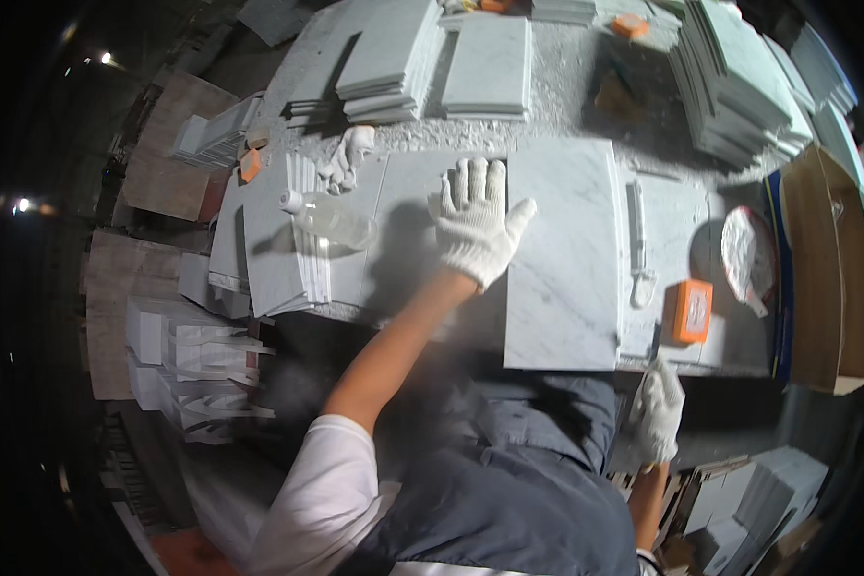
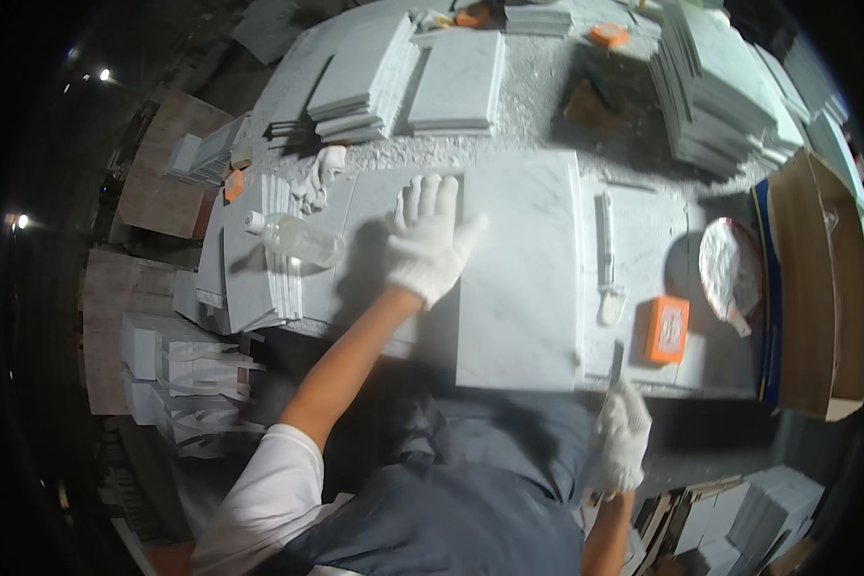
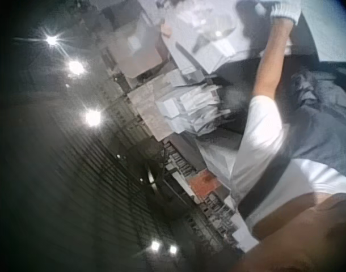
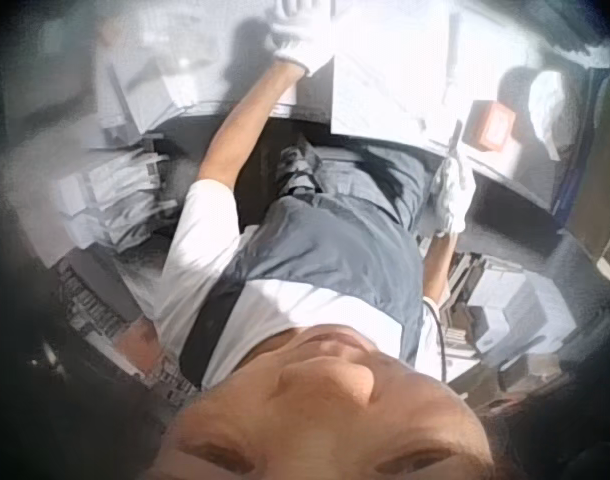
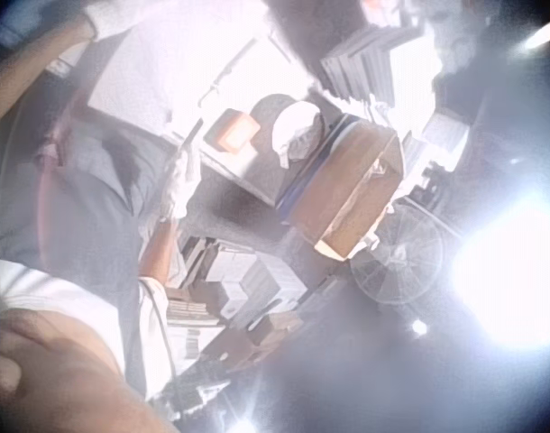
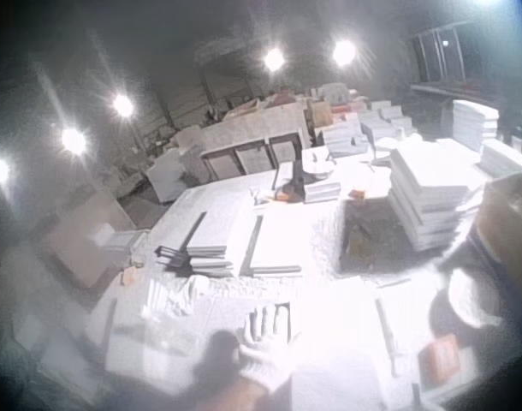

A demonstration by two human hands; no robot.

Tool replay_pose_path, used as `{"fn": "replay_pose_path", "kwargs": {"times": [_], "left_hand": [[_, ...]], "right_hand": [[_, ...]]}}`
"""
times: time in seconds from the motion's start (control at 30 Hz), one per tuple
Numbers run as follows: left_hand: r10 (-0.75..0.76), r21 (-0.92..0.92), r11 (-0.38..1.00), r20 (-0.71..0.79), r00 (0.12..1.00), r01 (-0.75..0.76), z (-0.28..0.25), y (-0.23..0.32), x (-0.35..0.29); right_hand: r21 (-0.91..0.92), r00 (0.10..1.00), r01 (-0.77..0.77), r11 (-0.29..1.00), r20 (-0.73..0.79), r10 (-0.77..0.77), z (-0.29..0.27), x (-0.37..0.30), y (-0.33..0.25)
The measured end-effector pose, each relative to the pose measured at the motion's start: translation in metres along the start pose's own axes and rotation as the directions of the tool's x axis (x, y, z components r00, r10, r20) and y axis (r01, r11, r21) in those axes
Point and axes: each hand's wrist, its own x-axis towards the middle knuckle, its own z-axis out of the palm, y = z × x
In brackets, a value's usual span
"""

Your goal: The person wipes a white tile with a cloth, then uses a marker to write on it. They place the tile on a stack, pick up another tile, and use a scraper to remove residue from its surface. The person repeats the scraping and wiping process on multiple tiles.

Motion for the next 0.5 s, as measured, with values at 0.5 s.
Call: {"fn": "replay_pose_path", "kwargs": {"times": [0.5], "left_hand": [[0.412, -0.082, 0.898, -0.188, 0.892, -0.432, 0.030, 0.033, -0.024]], "right_hand": [[0.057, 0.994, -0.069, 0.996, -0.078, 0.073, 0.009, 0.005, 0.009]]}}
